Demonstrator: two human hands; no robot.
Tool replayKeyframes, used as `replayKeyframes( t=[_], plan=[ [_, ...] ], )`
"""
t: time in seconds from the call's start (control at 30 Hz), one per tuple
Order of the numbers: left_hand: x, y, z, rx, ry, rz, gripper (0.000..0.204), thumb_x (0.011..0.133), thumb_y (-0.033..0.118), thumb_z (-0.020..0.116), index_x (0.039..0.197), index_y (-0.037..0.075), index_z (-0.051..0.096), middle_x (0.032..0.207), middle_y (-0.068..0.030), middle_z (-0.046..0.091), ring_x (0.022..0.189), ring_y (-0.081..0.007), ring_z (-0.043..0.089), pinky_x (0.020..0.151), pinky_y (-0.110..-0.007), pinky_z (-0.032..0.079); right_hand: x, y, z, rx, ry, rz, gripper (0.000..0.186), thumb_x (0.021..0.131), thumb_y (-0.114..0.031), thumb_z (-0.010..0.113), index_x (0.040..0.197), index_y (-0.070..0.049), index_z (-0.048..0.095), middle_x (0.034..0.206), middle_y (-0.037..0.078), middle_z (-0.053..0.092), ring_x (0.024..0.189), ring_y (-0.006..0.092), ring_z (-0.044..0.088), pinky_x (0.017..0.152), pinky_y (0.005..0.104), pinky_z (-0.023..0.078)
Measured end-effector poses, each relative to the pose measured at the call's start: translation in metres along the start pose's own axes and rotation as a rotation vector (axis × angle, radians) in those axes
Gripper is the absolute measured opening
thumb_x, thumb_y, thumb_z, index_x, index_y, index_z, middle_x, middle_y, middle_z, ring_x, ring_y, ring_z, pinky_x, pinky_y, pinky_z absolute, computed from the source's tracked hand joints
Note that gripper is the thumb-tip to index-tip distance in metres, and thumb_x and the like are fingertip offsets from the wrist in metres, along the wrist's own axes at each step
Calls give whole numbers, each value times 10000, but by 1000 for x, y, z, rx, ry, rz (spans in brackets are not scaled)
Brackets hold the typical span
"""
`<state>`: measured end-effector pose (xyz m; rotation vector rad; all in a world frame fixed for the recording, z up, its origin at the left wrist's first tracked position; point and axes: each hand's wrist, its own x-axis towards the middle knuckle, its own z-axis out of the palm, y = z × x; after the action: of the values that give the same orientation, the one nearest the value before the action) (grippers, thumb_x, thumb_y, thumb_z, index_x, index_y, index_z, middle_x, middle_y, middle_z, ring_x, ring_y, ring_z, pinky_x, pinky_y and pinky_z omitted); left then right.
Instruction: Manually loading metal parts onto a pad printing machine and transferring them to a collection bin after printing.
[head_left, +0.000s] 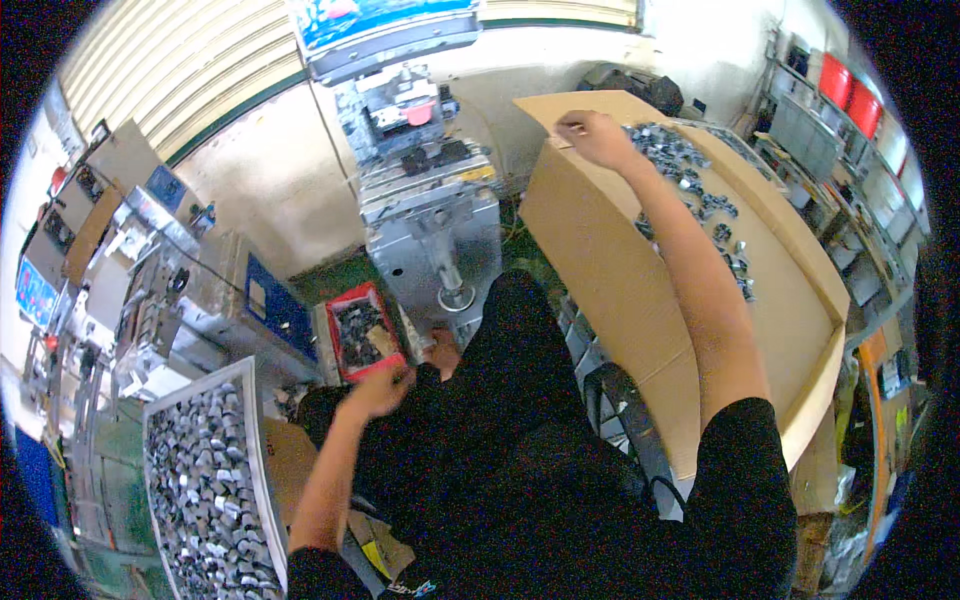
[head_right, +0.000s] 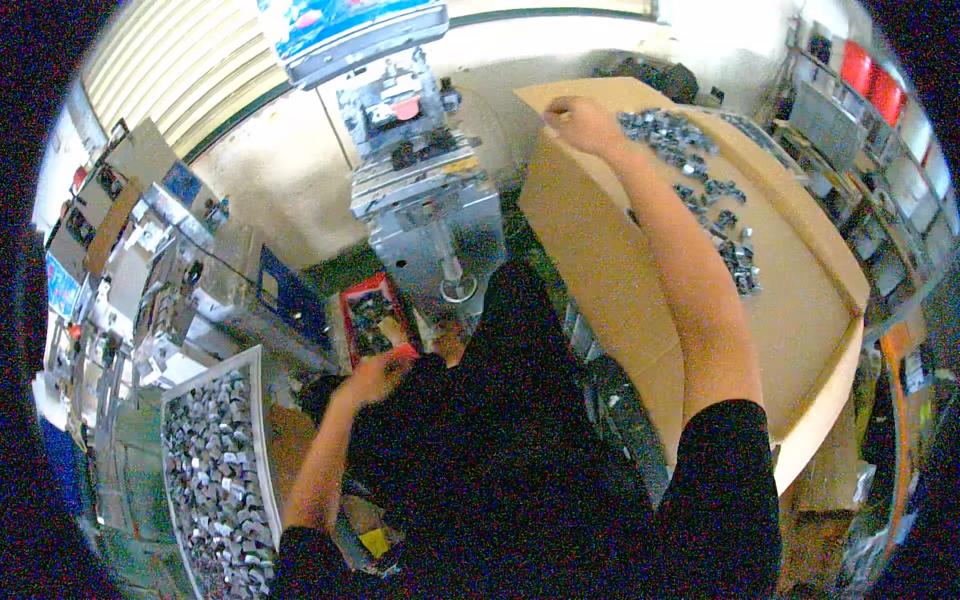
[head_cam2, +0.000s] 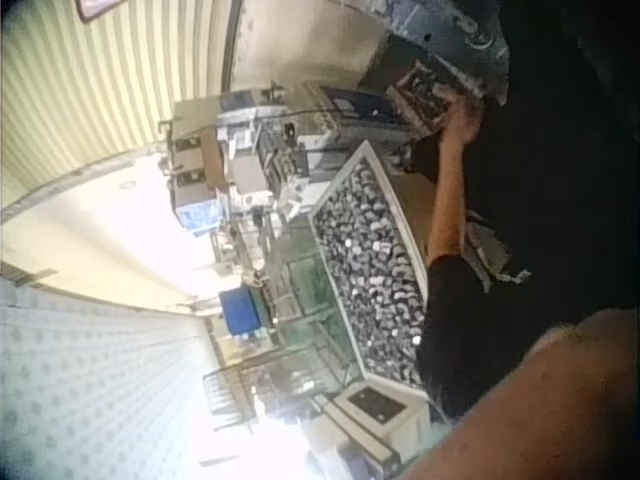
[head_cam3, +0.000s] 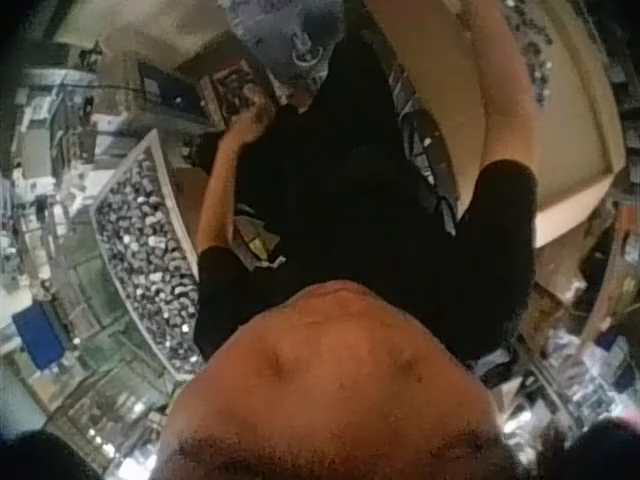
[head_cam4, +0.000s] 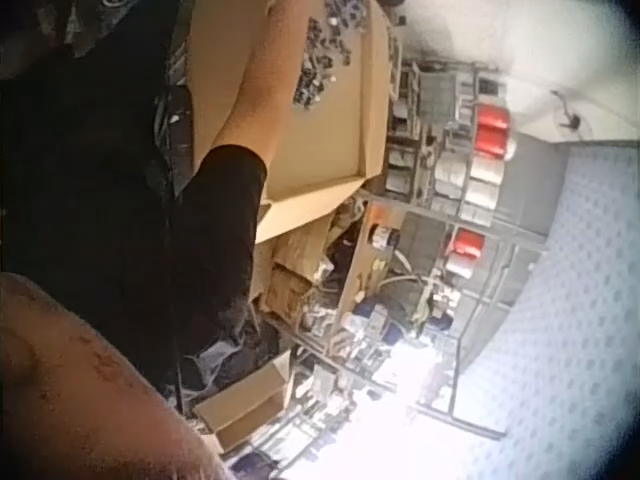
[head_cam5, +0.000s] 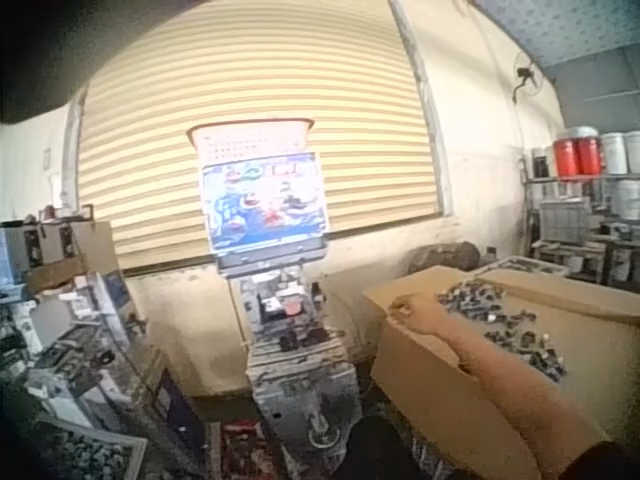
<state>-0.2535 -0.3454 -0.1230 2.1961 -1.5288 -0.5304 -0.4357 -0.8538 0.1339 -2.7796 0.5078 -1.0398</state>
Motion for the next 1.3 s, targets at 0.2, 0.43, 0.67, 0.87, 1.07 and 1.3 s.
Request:
replayKeyframes(
  t=[0.2,0.43,0.67,0.87,1.07,1.3],
  plan=[
    [-18,35,10,-68,-127,-182,411,960,353,551,1182,16,631,1148,-252,649,1095,-417,608,971,-438,468,-73,198,-73,-369,136,575,582,895,-541,555,1255,-89,624,1207,247,636,1160,377,597,999,431,453],
    [-22,4,31,54,19,-213,388,923,338,591,1170,43,640,1118,-213,666,1056,-395,618,934,-464,484,-101,267,-101,-382,-13,800,763,934,-634,400,1343,-5,534,1315,300,547,1263,436,501,1072,454,377],
    [-17,7,40,195,83,-245,331,910,317,607,1097,50,660,1074,-188,681,1015,-371,632,917,-453,487,-74,278,-95,-337,-28,619,764,948,-655,376,1350,-26,537,1335,287,540,1279,423,490,1087,440,355],
    [-6,-10,54,153,45,-284,359,917,338,585,1128,59,662,1058,-175,686,992,-366,637,881,-467,487,-33,312,-74,-342,-148,467,618,1019,-489,321,1387,-19,482,1416,237,483,1329,394,438,1123,433,314],
    [11,12,40,193,0,-357,355,925,344,570,1152,84,651,1110,-156,679,1015,-348,625,905,-464,474,1,344,-32,-361,-310,456,598,1039,-441,283,1413,-3,445,1478,215,422,1385,371,372,1159,410,262],
    [14,0,43,186,-52,-392,344,912,351,589,1148,109,651,1098,-121,680,1017,-324,618,889,-462,472,21,352,11,-396,-297,755,900,900,-757,295,1427,-43,445,1482,280,375,1382,423,363,1147,470,280]
  ],
)
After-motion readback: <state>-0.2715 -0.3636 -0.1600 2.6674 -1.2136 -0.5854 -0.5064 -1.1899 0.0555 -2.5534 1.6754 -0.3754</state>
